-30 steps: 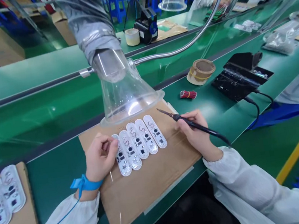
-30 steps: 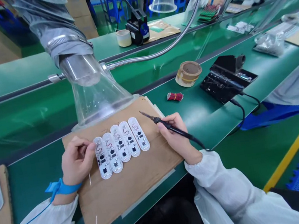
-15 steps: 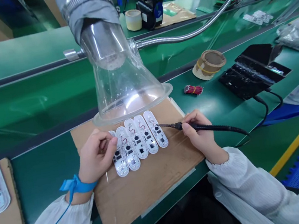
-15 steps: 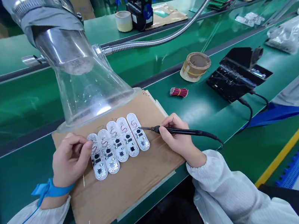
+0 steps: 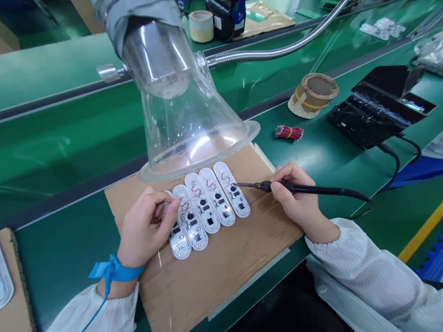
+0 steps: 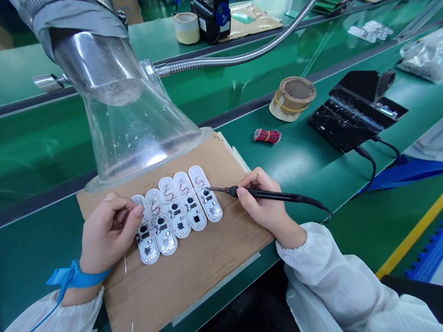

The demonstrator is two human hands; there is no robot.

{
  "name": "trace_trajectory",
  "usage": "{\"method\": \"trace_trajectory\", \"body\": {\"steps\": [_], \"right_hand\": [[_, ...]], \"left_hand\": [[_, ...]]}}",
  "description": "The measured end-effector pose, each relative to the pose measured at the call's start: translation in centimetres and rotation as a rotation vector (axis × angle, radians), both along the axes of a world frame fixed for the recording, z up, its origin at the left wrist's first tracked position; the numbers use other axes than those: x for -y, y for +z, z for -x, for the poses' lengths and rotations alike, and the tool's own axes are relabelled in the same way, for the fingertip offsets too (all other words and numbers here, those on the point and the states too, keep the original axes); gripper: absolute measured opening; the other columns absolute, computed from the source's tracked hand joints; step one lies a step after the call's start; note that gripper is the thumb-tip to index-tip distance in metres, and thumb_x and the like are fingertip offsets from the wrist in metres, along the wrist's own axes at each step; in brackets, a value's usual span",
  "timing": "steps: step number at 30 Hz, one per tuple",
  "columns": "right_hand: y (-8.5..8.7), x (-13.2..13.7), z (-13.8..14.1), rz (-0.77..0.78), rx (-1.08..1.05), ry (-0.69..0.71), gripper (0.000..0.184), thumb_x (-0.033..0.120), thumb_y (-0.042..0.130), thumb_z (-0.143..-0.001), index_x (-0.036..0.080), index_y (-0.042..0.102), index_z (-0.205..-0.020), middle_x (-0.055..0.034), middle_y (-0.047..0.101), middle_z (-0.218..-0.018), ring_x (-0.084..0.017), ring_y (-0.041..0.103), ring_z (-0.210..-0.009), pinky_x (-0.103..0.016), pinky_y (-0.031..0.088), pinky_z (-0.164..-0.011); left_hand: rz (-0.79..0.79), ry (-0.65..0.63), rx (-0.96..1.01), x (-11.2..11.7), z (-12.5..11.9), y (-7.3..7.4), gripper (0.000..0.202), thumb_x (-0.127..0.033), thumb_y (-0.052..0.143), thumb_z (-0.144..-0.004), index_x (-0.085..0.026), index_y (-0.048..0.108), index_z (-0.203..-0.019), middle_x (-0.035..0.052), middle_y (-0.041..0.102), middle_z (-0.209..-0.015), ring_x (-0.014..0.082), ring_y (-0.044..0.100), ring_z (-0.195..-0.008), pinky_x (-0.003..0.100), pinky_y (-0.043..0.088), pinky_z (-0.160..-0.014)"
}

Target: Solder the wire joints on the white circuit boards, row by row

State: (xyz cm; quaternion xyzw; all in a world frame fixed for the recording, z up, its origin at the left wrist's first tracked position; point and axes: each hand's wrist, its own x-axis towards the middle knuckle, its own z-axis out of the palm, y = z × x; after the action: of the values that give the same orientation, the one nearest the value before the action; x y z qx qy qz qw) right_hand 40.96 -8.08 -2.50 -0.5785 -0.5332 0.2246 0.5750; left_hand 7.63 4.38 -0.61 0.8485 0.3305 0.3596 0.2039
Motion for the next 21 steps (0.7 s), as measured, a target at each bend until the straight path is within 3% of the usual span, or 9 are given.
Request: {"method": "trace_trajectory", "body": {"steps": [5,11,21], "right_hand": [[-0.1,-0.2,0.0,0.001,-0.049,-0.031,0.037,0.058,0.074,-0.106,0.027,0.061,-0.092,0.0031,0.060,-0.073,-0.015,0.054,-0.058,-0.031,0.045,-0.057],[0.2,0.0,0.1,0.040,0.032,0.037,0.029,0.051,0.074,-0.107,0.027,0.064,-0.096,0.0026,0.066,-0.076,-0.014,0.057,-0.057,-0.029,0.046,-0.055],[0.9,-0.5,0.4,0.076,0.121,0.027,0.025,0.045,0.078,-0.101,0.027,0.064,-0.091,0.0013,0.069,-0.074,-0.016,0.059,-0.059,-0.029,0.048,-0.053]], "left_hand": [[-0.028,0.032,0.047,0.1,0.0,0.2,0.009,-0.017,0.067,-0.102,-0.024,0.063,-0.096,-0.0061,0.045,-0.072,0.0131,0.044,-0.057,0.029,0.035,-0.056],[-0.055,0.008,0.053,0.0,0.1,0.3,0.012,-0.013,0.068,-0.101,-0.024,0.062,-0.099,-0.0070,0.045,-0.073,0.0119,0.045,-0.058,0.027,0.035,-0.056],[-0.027,-0.002,0.007,-0.1,-0.2,0.1,0.009,-0.016,0.067,-0.102,-0.023,0.064,-0.097,-0.0065,0.045,-0.072,0.0121,0.044,-0.057,0.027,0.035,-0.054]]}}
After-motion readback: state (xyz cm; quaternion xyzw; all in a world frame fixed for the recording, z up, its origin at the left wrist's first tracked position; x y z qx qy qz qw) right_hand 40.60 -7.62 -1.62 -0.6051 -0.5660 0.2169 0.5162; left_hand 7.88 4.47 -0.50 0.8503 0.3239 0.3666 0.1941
